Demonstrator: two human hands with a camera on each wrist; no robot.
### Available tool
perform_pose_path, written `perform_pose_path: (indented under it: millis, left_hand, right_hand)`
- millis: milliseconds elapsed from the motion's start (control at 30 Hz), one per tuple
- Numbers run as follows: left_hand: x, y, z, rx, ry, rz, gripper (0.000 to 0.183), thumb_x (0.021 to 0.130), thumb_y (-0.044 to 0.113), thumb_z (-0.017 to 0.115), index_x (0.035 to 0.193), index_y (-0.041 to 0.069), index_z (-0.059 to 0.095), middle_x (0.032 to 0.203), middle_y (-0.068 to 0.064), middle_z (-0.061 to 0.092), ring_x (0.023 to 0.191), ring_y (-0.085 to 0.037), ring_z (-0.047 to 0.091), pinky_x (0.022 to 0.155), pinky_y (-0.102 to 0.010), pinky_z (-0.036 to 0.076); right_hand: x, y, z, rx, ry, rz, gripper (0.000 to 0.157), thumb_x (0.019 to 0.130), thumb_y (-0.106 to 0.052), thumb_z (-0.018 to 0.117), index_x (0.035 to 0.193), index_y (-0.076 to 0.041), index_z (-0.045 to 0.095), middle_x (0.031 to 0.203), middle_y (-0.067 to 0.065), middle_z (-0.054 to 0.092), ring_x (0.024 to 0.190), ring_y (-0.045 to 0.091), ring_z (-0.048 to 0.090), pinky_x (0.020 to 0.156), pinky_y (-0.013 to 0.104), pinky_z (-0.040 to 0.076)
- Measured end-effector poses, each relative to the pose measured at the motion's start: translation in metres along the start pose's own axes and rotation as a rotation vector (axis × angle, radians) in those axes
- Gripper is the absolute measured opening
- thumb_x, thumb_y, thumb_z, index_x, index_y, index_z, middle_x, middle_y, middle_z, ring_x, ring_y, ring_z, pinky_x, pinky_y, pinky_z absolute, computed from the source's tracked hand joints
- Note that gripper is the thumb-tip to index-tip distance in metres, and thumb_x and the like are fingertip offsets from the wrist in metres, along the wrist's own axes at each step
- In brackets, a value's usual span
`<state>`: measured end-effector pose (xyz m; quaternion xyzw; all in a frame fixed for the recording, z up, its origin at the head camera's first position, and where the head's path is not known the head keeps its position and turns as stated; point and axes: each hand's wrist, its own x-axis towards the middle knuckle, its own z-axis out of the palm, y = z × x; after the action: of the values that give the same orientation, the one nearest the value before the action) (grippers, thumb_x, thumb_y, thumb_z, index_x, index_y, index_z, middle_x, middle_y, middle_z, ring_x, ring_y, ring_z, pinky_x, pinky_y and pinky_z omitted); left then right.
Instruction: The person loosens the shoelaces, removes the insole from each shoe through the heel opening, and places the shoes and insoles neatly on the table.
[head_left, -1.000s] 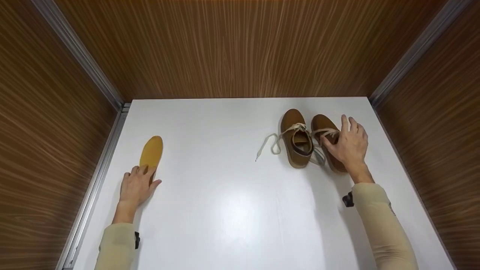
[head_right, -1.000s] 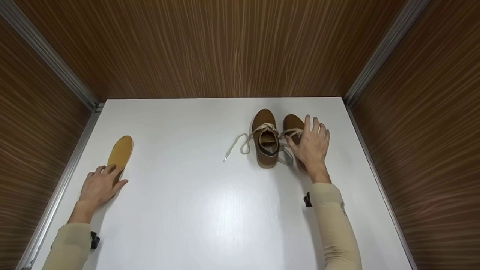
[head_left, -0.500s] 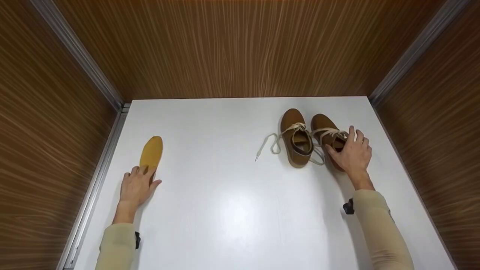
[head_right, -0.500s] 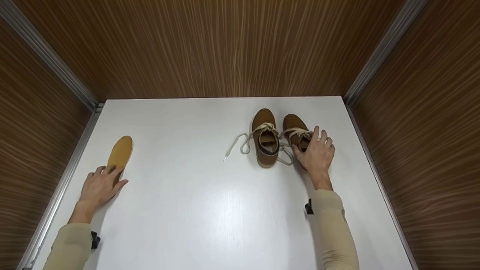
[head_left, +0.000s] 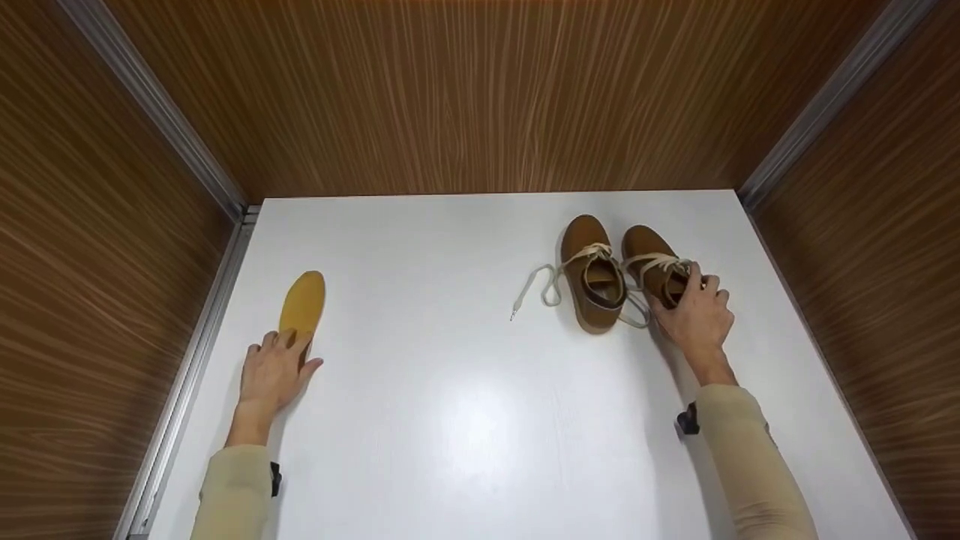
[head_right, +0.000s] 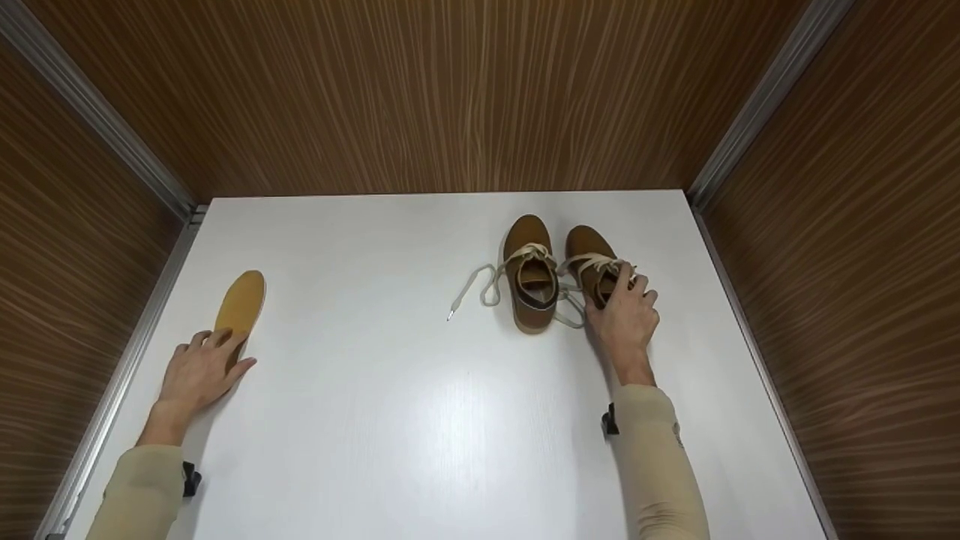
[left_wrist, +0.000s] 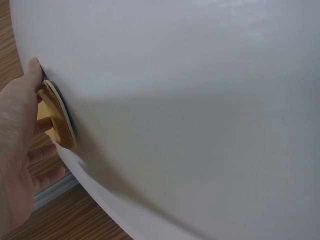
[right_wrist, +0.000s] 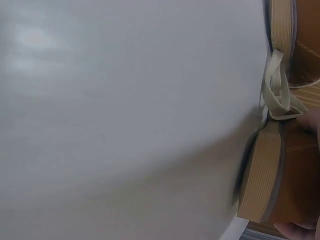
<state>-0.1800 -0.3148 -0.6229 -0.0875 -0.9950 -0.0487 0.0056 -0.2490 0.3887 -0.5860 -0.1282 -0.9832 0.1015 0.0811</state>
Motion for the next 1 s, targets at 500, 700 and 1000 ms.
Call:
perform_pose_path:
  millis: [500,700,1000]
  left_hand:
    - [0.0012,0.0008,0.0018,-0.004,0.059,0.004,0.056,0.102,0.044,0.066,0.146,0.011,0.058,0.144,-0.028,0.057,0.129,-0.050,0.054,0.093,-0.063,0.048]
    - [0.0002,0.0007,0.0035,0.003,0.057,0.006,0.057,0.102,0.044,0.065,0.147,0.010,0.058,0.143,-0.029,0.058,0.129,-0.050,0.054,0.092,-0.064,0.048]
    - [-0.0010,-0.0004,0.0029,0.001,0.034,-0.001,0.059,0.103,0.045,0.063,0.149,0.010,0.056,0.145,-0.030,0.057,0.130,-0.051,0.053,0.094,-0.065,0.047]
  right_hand:
    - [0.0014,0.0023,0.0022,-0.003,0.053,-0.033,0.077,0.093,-0.045,0.071,0.148,0.001,0.043,0.137,0.038,0.049,0.118,0.058,0.057,0.079,0.074,0.056]
    - [0.0004,0.0008,0.0019,0.016,0.078,-0.047,0.072,0.092,-0.040,0.073,0.145,0.000,0.045,0.133,0.037,0.054,0.117,0.057,0.059,0.081,0.074,0.055]
    - [-0.0025,-0.0018,0.0012,-0.008,0.067,-0.081,0.055,0.096,-0.036,0.070,0.135,0.000,0.058,0.134,0.036,0.054,0.116,0.057,0.060,0.080,0.074,0.055]
